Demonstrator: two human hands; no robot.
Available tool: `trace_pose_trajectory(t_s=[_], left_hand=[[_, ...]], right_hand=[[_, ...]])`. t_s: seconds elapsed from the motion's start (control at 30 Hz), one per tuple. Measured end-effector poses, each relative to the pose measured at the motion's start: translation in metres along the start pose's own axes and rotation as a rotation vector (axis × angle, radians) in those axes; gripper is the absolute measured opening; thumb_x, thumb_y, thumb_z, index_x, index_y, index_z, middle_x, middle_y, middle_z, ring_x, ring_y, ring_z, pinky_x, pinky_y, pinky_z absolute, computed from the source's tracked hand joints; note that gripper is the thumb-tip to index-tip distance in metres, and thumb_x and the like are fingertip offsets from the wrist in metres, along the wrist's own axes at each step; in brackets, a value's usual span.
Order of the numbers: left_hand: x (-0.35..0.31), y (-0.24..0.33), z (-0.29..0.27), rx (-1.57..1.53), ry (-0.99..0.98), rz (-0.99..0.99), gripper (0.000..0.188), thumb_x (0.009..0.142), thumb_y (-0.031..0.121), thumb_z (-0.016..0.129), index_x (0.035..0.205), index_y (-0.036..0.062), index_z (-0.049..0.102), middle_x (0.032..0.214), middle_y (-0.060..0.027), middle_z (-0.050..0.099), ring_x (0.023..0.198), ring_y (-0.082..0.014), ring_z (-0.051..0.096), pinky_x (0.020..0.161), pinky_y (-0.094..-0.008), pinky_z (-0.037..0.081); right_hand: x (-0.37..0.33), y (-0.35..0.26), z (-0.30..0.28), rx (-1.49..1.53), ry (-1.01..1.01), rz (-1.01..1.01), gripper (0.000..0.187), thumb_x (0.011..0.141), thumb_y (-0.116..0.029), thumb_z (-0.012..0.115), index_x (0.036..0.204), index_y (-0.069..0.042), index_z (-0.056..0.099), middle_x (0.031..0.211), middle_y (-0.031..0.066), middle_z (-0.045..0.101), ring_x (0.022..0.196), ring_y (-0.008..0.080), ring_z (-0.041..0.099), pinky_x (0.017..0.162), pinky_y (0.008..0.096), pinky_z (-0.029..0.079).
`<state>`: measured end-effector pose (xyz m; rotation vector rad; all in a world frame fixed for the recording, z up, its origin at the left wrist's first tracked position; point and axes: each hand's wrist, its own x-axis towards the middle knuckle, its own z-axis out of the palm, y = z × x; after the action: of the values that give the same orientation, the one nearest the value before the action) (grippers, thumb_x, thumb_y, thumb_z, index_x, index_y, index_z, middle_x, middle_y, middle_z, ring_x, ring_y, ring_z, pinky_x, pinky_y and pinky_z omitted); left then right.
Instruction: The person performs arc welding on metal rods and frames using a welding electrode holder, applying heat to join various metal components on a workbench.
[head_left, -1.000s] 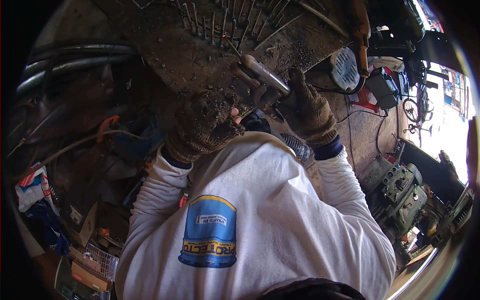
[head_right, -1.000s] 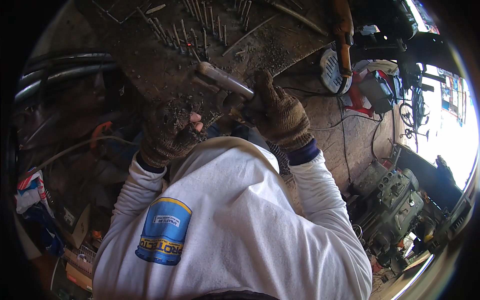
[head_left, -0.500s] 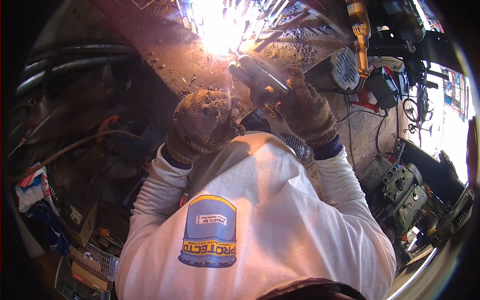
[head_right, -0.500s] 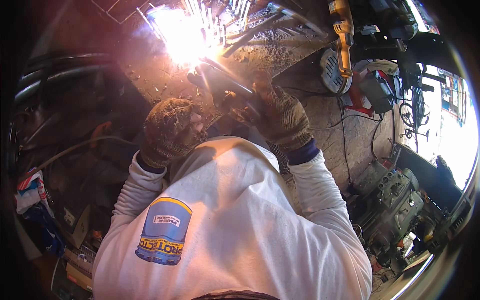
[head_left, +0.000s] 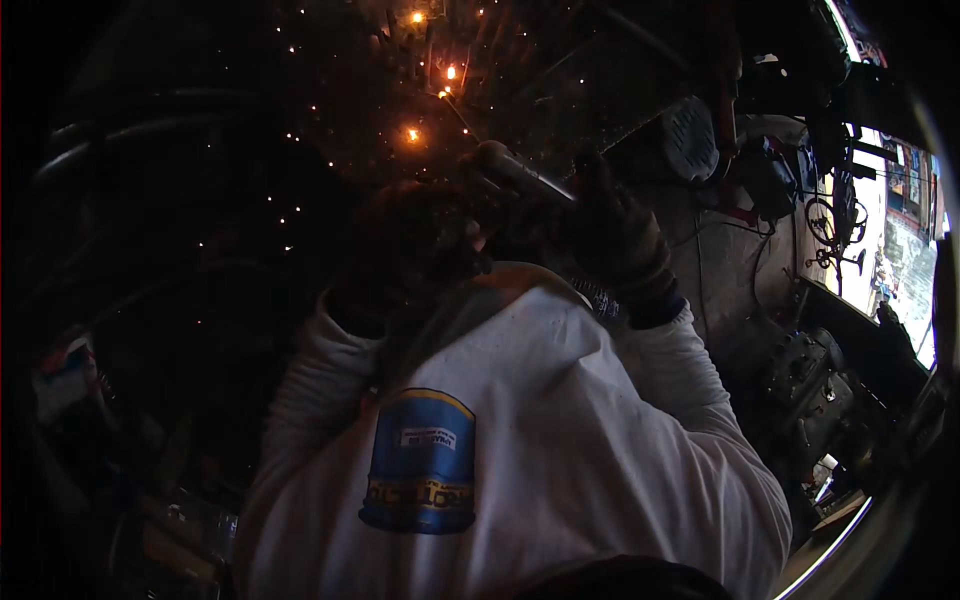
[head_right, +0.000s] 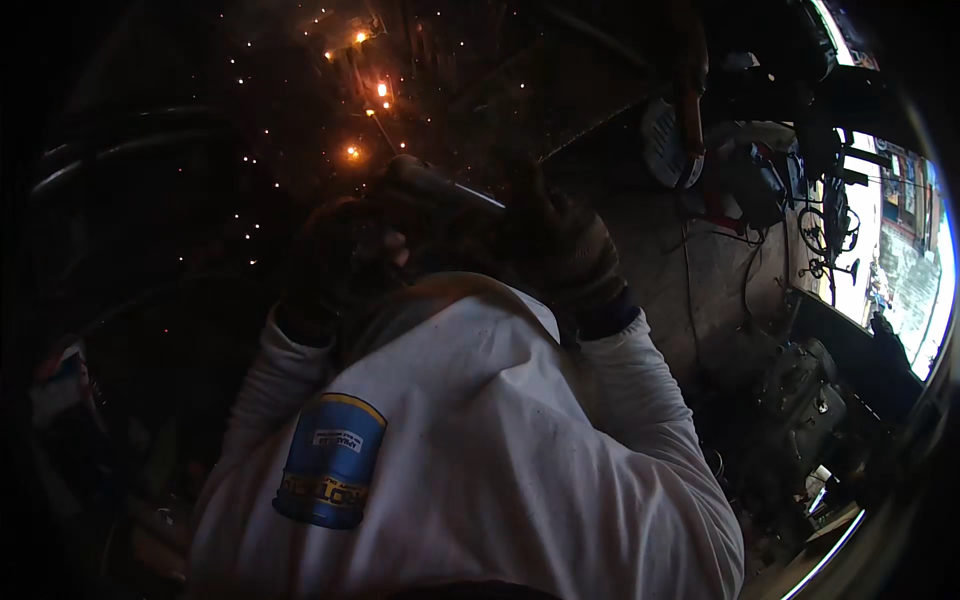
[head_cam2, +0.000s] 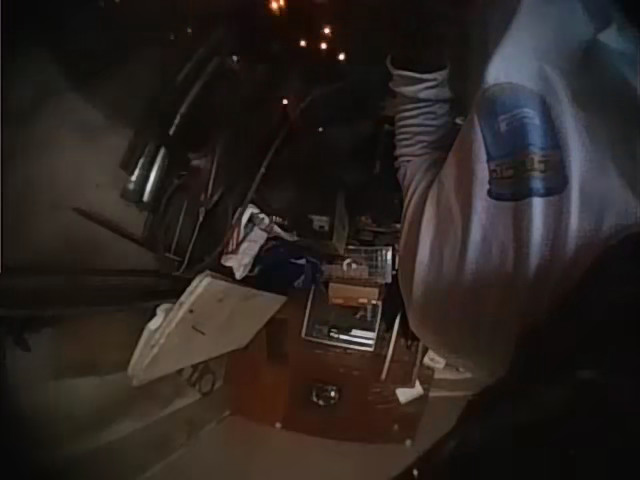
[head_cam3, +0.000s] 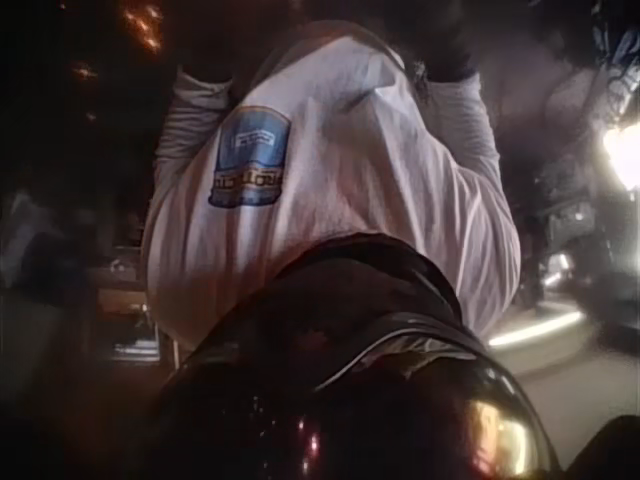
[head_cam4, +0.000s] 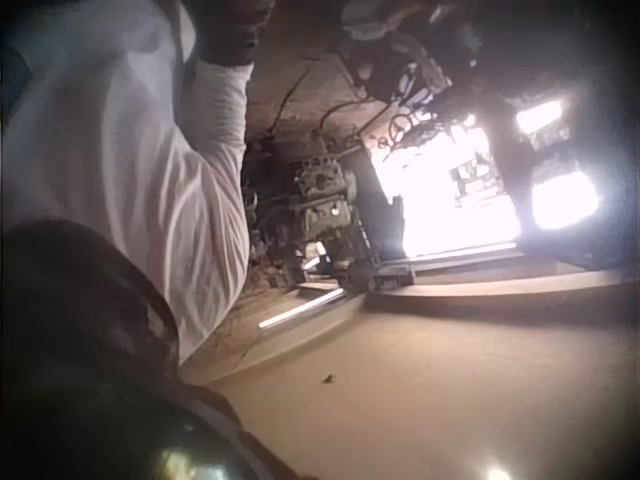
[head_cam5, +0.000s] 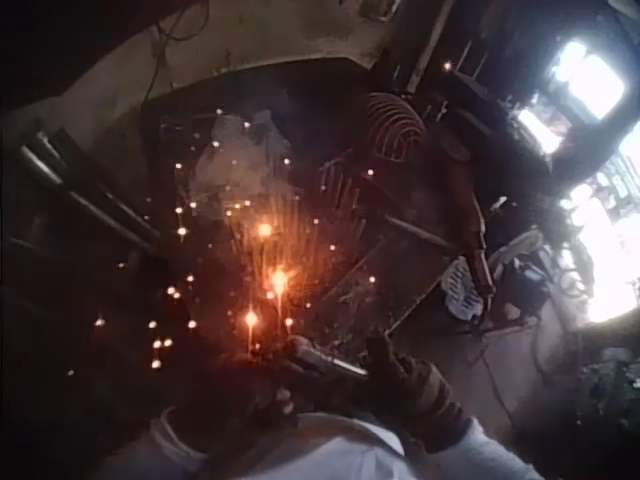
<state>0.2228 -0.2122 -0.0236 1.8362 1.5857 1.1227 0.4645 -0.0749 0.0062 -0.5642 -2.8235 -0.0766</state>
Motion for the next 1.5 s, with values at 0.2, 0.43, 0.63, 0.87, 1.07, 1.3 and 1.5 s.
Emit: trace_pose_trajectory(t_s=[0.2, 0.43, 0.63, 0.87, 1.07, 1.3, 1.5], left_hand=[[-0.001, 0.007, -0.002, 0.345, 0.064, 0.172, 0.026, 0.084, 0.021, 0.079, 0.106, 0.0128, 0.069, 0.103, -0.0035, 0.071, 0.102, -0.0291, 0.066, 0.092, -0.0462, 0.051], [-0.004, 0.007, 0.002, 0.445, 0.121, 0.246, 0.028, 0.086, 0.018, 0.076, 0.112, 0.0143, 0.067, 0.107, -0.0029, 0.069, 0.107, -0.0293, 0.065, 0.097, -0.0513, 0.049], [-0.011, -0.006, 0.006, 0.48, 0.144, 0.401, 0.036, 0.086, 0.015, 0.075, 0.12, 0.0189, 0.063, 0.117, -0.0025, 0.066, 0.108, -0.0312, 0.066, 0.097, -0.0554, 0.048], [-0.016, -0.01, 0.015, 0.444, 0.179, 0.413, 0.037, 0.087, 0.012, 0.074, 0.121, 0.0176, 0.062, 0.115, -0.0021, 0.065, 0.107, -0.0312, 0.066, 0.093, -0.0532, 0.051], [-0.013, -0.011, 0.011, 0.476, 0.191, 0.443, 0.036, 0.087, 0.014, 0.073, 0.122, 0.0172, 0.062, 0.113, -0.0023, 0.066, 0.105, -0.0304, 0.067, 0.089, -0.0525, 0.053], [-0.006, 0.001, 0.001, 0.326, 0.02, 0.301, 0.045, 0.088, 0.02, 0.075, 0.129, 0.0169, 0.056, 0.118, -0.0034, 0.067, 0.109, -0.0262, 0.067, 0.09, -0.0487, 0.054], [-0.01, -0.004, 0.007, 0.459, -0.001, 0.279, 0.034, 0.093, 0.026, 0.067, 0.124, 0.013, 0.061, 0.122, -0.0061, 0.065, 0.109, -0.0273, 0.065, 0.093, -0.0477, 0.054]], right_hand=[[-0.022, 0.0, 0.005, 0.253, -0.125, 0.236, 0.082, 0.083, -0.024, 0.079, 0.151, 0.001, 0.04, 0.116, 0.0176, 0.065, 0.079, 0.0269, 0.07, 0.068, 0.0365, 0.059], [-0.009, -0.003, -0.015, 0.392, -0.066, 0.349, 0.09, 0.08, -0.033, 0.084, 0.148, 0.005, 0.038, 0.086, 0.0096, 0.071, 0.074, 0.03, 0.072, 0.063, 0.0382, 0.059], [-0.011, -0.003, -0.014, 0.447, -0.121, 0.407, 0.083, 0.083, -0.031, 0.081, 0.149, 0.0, 0.039, 0.087, 0.0104, 0.073, 0.079, 0.0289, 0.074, 0.066, 0.0379, 0.06], [-0.013, 0.0, -0.01, 0.45, -0.08, 0.377, 0.083, 0.085, -0.033, 0.079, 0.15, -0.002, 0.039, 0.09, 0.0124, 0.073, 0.079, 0.0296, 0.074, 0.067, 0.0386, 0.06], [-0.011, 0.002, -0.01, 0.467, -0.071, 0.382, 0.08, 0.084, -0.031, 0.079, 0.149, -0.002, 0.042, 0.098, 0.0145, 0.073, 0.085, 0.0317, 0.075, 0.072, 0.0401, 0.06], [0.008, -0.003, -0.005, 0.44, 0.01, 0.254, 0.064, 0.087, -0.036, 0.075, 0.14, -0.01, 0.052, 0.109, 0.0089, 0.071, 0.091, 0.0267, 0.071, 0.076, 0.0364, 0.059], [-0.013, 0.0, -0.001, 0.05, 0.092, 0.101, 0.052, 0.089, -0.042, 0.072, 0.133, -0.016, 0.06, 0.116, 0.0037, 0.068, 0.094, 0.0215, 0.067, 0.077, 0.0332, 0.058]])
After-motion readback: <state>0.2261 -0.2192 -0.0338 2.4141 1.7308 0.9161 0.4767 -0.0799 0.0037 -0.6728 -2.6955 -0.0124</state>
